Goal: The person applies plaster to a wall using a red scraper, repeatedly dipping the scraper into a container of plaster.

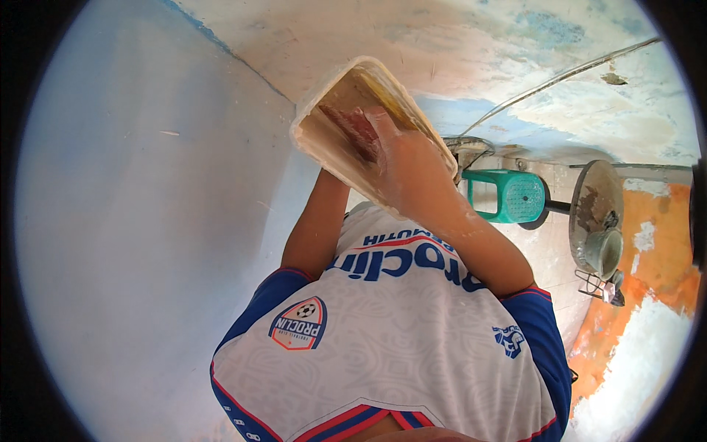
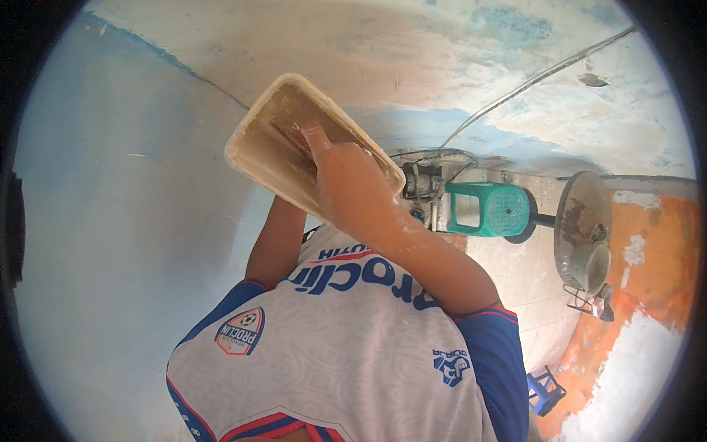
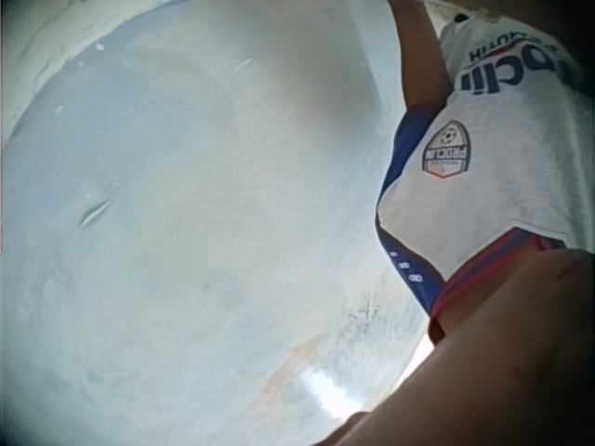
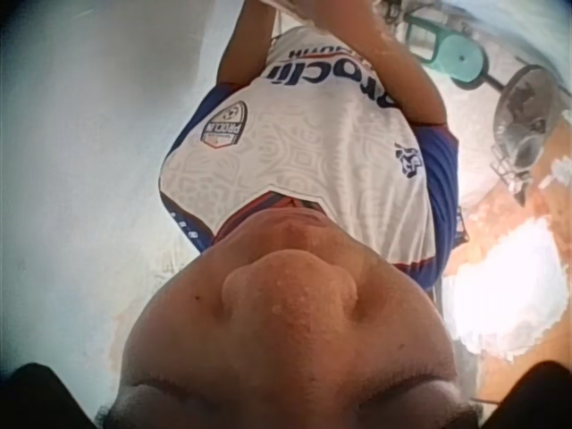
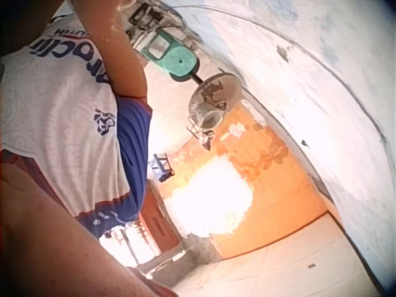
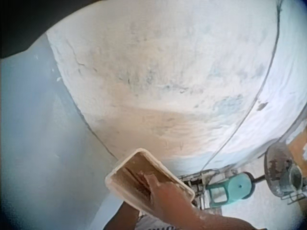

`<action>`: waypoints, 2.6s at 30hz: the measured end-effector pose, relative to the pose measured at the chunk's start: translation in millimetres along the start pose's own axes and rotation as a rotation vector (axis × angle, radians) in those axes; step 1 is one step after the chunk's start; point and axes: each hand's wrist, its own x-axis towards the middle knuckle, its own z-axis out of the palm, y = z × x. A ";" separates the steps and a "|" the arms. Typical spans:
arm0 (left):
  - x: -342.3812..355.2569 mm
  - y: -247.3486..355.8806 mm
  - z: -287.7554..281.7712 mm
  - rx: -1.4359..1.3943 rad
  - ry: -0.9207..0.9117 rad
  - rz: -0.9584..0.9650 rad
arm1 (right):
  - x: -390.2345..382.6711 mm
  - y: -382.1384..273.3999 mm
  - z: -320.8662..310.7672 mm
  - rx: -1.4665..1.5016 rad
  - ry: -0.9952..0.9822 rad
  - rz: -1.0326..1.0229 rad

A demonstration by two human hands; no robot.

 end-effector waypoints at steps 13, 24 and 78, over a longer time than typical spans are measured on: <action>1.8 -1.2 3.1 0.043 0.042 0.091 | -14.2 19.3 0.3 0.347 0.057 0.073; 3.2 -29.1 35.9 0.087 0.095 0.216 | -48.2 52.9 -74.0 0.462 -0.082 0.026; -61.5 -2.7 70.3 0.048 0.427 0.127 | -25.9 90.1 -75.0 1.101 -0.302 0.296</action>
